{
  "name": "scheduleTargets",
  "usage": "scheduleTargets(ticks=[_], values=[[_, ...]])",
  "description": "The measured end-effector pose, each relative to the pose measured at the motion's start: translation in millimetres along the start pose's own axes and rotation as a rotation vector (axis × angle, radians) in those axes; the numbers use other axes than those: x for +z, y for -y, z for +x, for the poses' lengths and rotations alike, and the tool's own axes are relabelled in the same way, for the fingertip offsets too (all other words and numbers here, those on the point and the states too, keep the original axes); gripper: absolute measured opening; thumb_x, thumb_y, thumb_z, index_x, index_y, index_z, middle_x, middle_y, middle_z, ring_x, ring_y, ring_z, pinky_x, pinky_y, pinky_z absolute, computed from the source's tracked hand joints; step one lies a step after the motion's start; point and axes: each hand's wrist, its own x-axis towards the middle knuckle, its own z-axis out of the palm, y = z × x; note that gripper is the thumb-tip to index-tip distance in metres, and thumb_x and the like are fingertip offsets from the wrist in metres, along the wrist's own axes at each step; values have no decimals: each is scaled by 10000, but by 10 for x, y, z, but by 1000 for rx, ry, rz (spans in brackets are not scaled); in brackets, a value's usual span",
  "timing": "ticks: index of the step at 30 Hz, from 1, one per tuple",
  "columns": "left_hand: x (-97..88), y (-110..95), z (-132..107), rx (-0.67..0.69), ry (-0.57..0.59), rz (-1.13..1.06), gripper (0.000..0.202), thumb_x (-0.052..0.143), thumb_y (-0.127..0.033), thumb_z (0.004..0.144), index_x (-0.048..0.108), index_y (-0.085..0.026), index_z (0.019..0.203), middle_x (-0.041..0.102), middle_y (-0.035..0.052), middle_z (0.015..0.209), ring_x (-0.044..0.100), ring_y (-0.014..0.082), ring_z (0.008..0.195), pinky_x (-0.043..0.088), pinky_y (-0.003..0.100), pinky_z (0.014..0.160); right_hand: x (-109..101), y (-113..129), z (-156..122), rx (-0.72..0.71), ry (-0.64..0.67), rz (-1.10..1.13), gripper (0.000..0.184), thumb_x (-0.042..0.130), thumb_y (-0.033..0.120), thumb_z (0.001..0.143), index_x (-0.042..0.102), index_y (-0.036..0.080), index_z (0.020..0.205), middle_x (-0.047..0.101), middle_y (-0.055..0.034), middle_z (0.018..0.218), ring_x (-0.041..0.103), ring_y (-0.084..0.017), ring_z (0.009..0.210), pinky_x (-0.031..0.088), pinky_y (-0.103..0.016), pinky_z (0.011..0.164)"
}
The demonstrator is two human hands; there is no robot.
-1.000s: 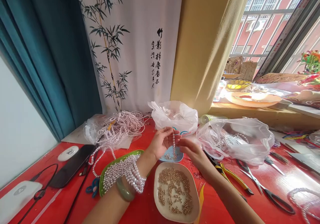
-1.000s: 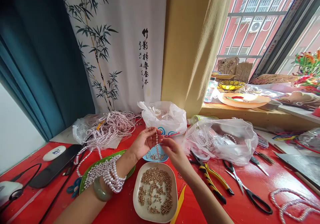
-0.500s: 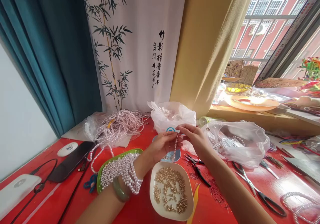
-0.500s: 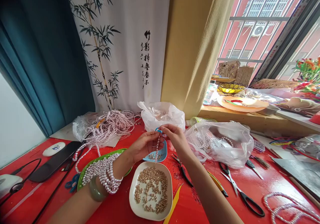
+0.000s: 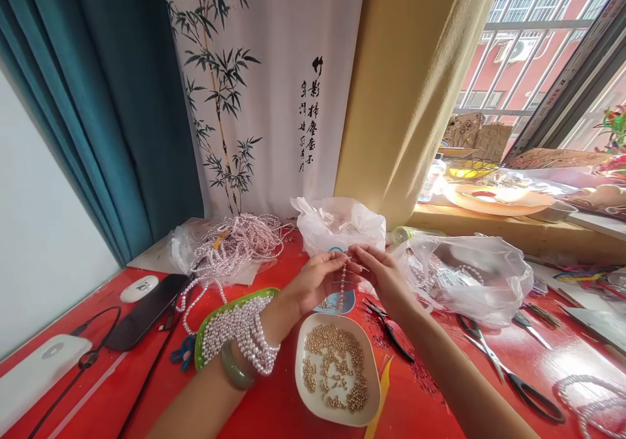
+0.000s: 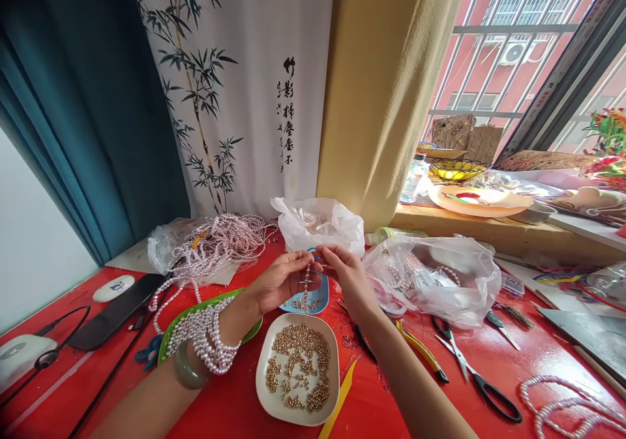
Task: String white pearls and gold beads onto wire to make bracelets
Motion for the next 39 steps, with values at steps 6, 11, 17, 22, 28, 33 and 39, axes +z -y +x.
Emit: scheduleTargets(ticks=[6, 11, 17, 22, 28, 33, 39], values=[[-11, -54, 45, 134, -151, -151, 112, 471, -95, 817, 511, -123, 716, 633, 49, 669, 630, 128, 621, 496, 257, 655, -46, -425, -196, 259, 148, 126, 310, 592, 450, 712, 641, 155, 797, 661, -58, 698, 621, -150, 681, 466, -292, 705], [-128, -26, 116, 327, -198, -133, 86, 518, -114, 789, 500, -142, 709, 604, 6, 622, 616, 114, 611, 486, 257, 688, -27, -406, -318, 363, 212, 158, 252, 603, 373, 731, 661, 146, 826, 674, -64, 718, 624, -124, 662, 464, -236, 659], [-215, -31, 144, 400, -220, -119, 82, 574, -138, 746, 499, -151, 716, 586, -10, 636, 594, 94, 603, 479, 237, 668, 48, -355, -346, 391, 223, 135, 230, 624, 322, 693, 667, 121, 796, 622, -30, 632, 525, -66, 526, 398, -169, 507], [-220, -30, 140, 423, -225, -111, 96, 588, -150, 735, 496, -156, 708, 572, -19, 630, 580, 86, 587, 472, 236, 659, 103, -401, -372, 362, 183, 93, 215, 569, 311, 698, 645, 112, 729, 489, 27, 500, 361, -43, 434, 241, -165, 397], [-195, -24, 126, 413, -258, -78, 116, 606, -173, 723, 492, -161, 703, 560, -20, 628, 578, 92, 589, 461, 243, 662, 133, -394, -386, 344, 178, 39, 218, 523, 331, 710, 593, 127, 678, 184, 107, 453, 91, -48, 417, 57, -205, 383], [-197, -23, 125, 382, -274, -88, 116, 589, -167, 730, 480, -162, 691, 541, -20, 610, 562, 92, 554, 451, 232, 607, 122, -414, -393, 308, 167, -10, 215, 438, 301, 728, 523, 154, 598, 180, 97, 457, 105, -65, 428, 94, -223, 396], [-199, 4, 133, 359, -261, -90, 110, 569, -143, 733, 472, -160, 684, 535, -17, 612, 551, 87, 553, 451, 224, 600, 107, -473, -381, 238, 143, -39, 213, 390, 245, 691, 371, 185, 487, 237, 76, 455, 141, -73, 436, 113, -242, 416]])
